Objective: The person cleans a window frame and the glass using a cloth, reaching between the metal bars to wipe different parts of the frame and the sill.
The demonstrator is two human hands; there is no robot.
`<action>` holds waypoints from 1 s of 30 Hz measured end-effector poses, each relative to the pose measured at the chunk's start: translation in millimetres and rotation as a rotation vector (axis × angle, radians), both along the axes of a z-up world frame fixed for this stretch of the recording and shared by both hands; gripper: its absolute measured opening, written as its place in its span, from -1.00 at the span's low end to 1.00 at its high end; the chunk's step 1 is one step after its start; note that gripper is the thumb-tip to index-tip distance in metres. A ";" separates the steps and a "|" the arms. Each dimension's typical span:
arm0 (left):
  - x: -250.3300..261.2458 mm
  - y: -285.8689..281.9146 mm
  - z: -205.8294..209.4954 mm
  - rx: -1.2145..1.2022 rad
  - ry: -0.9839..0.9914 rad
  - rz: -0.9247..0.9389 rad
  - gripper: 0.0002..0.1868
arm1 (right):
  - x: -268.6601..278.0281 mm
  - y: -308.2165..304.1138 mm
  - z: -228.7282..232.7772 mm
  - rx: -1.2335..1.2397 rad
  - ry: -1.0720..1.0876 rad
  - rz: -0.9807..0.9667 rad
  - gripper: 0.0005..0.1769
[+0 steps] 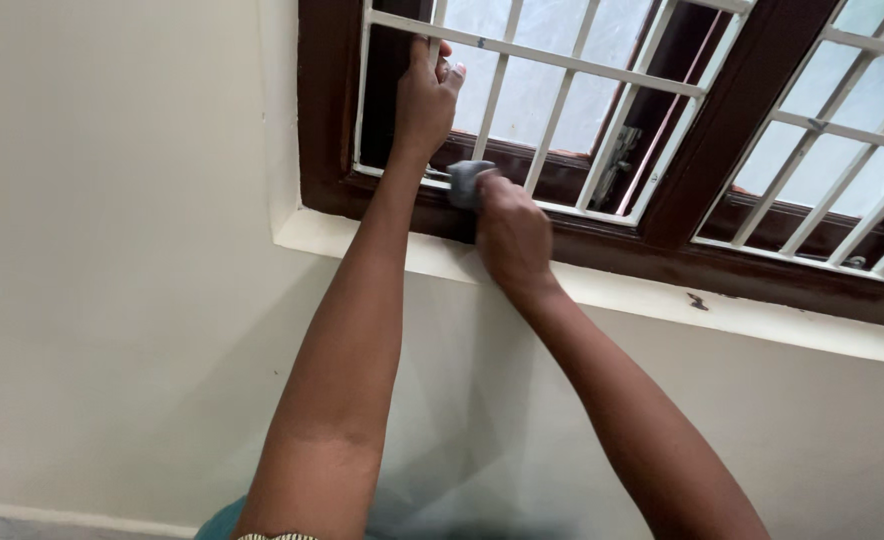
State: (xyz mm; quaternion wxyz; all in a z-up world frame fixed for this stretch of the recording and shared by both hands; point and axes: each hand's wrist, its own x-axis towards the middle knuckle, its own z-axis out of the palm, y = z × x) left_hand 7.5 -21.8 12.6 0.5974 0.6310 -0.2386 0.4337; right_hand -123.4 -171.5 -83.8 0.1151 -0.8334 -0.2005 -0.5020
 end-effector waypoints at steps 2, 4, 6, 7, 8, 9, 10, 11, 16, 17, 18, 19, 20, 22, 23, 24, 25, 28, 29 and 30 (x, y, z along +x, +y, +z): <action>-1.7 7.4 1.8 0.012 0.013 -0.010 -0.75 | 27.6 42.7 5.8 -0.283 -0.211 0.076 -0.77; -1.8 21.6 5.5 0.100 0.081 -0.158 -0.77 | 50.8 88.2 6.6 -0.343 -0.199 0.156 -0.78; 0.0 36.5 11.3 0.111 0.158 -0.338 -0.79 | 60.5 117.3 4.2 -0.330 -0.145 0.089 -0.76; 0.5 42.3 14.4 0.105 0.228 -0.517 -0.81 | 62.4 123.8 6.3 -0.335 -0.094 0.025 -0.73; 1.2 44.4 17.0 0.095 0.219 -0.512 -0.81 | 62.7 123.9 9.6 -0.346 -0.102 0.031 -0.73; 1.5 43.1 15.5 0.070 0.221 -0.561 -0.82 | 60.5 120.7 9.8 -0.345 -0.156 0.054 -0.70; 2.0 41.2 14.2 0.045 0.222 -0.610 -0.82 | 58.0 115.7 10.4 -0.343 -0.210 0.077 -0.66; 1.9 37.8 10.0 0.038 0.230 -0.608 -0.82 | 55.2 108.6 9.9 -0.347 -0.200 0.082 -0.66; 2.5 14.6 2.9 0.067 0.078 -0.149 -0.76 | 39.1 55.8 19.4 -0.590 -0.138 0.062 -0.76; 2.7 13.8 3.1 0.064 0.079 -0.145 -0.76 | 33.3 39.6 21.0 -0.568 -0.150 0.020 -0.75; 2.8 13.4 3.1 0.050 0.080 -0.153 -0.75 | 26.8 22.8 21.5 -0.545 -0.162 -0.023 -0.73; 3.4 12.2 2.4 0.037 0.081 -0.162 -0.75 | 21.6 8.2 20.9 -0.540 -0.186 -0.013 -0.72; 3.9 11.4 0.8 0.035 0.080 -0.160 -0.75 | 16.9 -6.6 19.5 -0.534 -0.210 -0.004 -0.72; 6.0 8.5 2.5 0.027 0.077 -0.122 -0.75 | 9.9 -39.0 17.2 -0.552 -0.216 -0.180 -0.68; 7.3 6.8 1.7 0.029 0.078 -0.126 -0.75 | 7.4 -56.9 15.6 -0.534 -0.233 -0.141 -0.70; 8.6 6.6 1.6 0.028 0.046 -0.107 -0.73 | 5.6 -75.3 14.2 -0.516 -0.251 -0.102 -0.72; 9.1 6.6 1.0 0.023 0.012 -0.088 -0.71 | 3.9 -94.4 13.1 -0.518 -0.250 -0.106 -0.72; 8.1 9.0 -0.1 0.035 0.024 -0.127 -0.72 | -2.8 -151.2 7.0 -0.592 -0.222 -0.252 -0.74; 6.8 8.8 1.8 0.035 0.020 -0.132 -0.72 | -4.4 -166.0 7.9 -0.657 -0.218 -0.350 -0.80; 5.1 8.5 2.6 0.038 0.026 -0.121 -0.71 | -9.3 -182.9 12.0 -0.657 -0.220 -0.356 -0.80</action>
